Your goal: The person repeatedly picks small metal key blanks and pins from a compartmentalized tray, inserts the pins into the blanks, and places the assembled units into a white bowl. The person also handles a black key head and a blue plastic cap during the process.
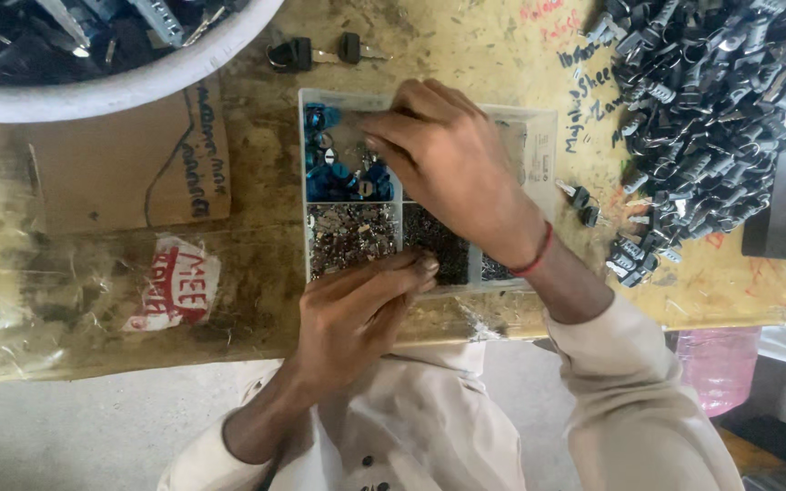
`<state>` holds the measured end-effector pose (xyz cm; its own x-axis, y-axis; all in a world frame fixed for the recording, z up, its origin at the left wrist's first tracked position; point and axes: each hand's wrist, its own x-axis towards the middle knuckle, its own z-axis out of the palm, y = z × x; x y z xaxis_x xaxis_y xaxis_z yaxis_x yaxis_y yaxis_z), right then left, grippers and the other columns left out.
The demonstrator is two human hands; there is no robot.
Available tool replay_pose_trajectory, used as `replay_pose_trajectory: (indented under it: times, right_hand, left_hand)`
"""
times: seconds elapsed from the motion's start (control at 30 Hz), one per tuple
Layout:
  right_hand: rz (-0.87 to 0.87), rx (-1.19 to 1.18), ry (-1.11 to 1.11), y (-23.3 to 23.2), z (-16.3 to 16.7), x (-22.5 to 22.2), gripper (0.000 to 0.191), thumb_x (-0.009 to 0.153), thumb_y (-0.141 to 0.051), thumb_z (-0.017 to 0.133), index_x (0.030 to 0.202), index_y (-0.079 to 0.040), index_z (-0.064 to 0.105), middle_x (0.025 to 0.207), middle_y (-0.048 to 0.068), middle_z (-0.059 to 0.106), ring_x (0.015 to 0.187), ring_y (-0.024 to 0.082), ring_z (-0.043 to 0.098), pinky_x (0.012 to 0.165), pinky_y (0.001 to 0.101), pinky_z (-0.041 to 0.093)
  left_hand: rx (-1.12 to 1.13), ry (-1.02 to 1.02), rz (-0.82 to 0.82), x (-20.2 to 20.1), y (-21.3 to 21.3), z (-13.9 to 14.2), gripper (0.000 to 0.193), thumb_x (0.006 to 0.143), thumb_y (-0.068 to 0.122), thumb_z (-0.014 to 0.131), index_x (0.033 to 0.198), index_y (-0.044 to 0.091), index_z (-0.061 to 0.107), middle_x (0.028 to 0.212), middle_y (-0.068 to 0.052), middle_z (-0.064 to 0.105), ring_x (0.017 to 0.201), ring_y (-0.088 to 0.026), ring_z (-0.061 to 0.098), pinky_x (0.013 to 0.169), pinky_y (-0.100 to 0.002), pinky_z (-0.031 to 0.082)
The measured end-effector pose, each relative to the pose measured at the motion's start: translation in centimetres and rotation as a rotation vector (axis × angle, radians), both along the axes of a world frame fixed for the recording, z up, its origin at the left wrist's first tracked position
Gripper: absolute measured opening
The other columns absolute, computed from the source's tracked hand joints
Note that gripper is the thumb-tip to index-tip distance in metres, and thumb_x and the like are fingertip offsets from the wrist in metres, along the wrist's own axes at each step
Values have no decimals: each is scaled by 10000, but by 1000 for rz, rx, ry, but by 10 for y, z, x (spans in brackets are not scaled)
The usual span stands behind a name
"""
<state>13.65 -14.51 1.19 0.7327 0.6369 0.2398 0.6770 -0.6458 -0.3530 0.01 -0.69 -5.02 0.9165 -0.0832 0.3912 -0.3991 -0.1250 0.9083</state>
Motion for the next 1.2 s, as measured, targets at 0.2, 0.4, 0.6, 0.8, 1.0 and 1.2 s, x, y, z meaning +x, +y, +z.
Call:
replay_pose_trajectory:
  times: [0.2,0.4,0.6,0.8,1.0,1.2]
  right_hand:
    - [124,-214,-218,14,-28,23,187,870,-208,813,1038,-127,790,1033,70,635,1056,240,598,913,430,465]
    - [146,-178,-284,14,-30,22,241,892,-254,827,1079,-111,778,1113,66,627,1096,221,574,932,388,440]
    - [116,-177,-205,18,-26,21,244,838,-234,861,969,-95,709,1024,59,629,1046,240,597,891,421,447]
    - [126,333,347,-20,5,8,176,1055,-18,709,1119,-14,546,1084,93,670,914,143,698,780,294,597]
    - [-187,557,805,-66,25,-66,140,1044,53,559,1164,8,613,927,103,709,704,115,685,568,241,564]
    - [-375,739,1210,-74,2,-114,147,1023,-24,593,1164,16,590,843,88,694,656,109,651,545,252,540]
  left_hand:
    - [-52,73,-63,-1,9,8,147,900,-63,738,1028,1,707,1165,-173,761,1052,-259,791,864,-335,683]
    - [-74,54,-118,3,10,11,153,899,-73,725,1032,-10,683,1208,-193,740,1077,-275,776,875,-345,675]
    - [-71,16,-105,3,9,6,148,914,-56,728,1045,-7,680,1202,-186,740,1081,-283,774,884,-347,677]
    - [-109,46,-108,-2,8,1,126,936,-49,720,1048,-4,684,1194,-173,750,1065,-267,782,863,-333,687]
    - [35,-75,-80,-2,6,-2,199,903,-88,698,1071,18,698,1251,-219,719,1113,-344,751,886,-348,681]
    - [206,-179,-158,-9,14,9,308,844,-34,730,1142,-7,655,1314,-238,660,1204,-395,698,972,-446,647]
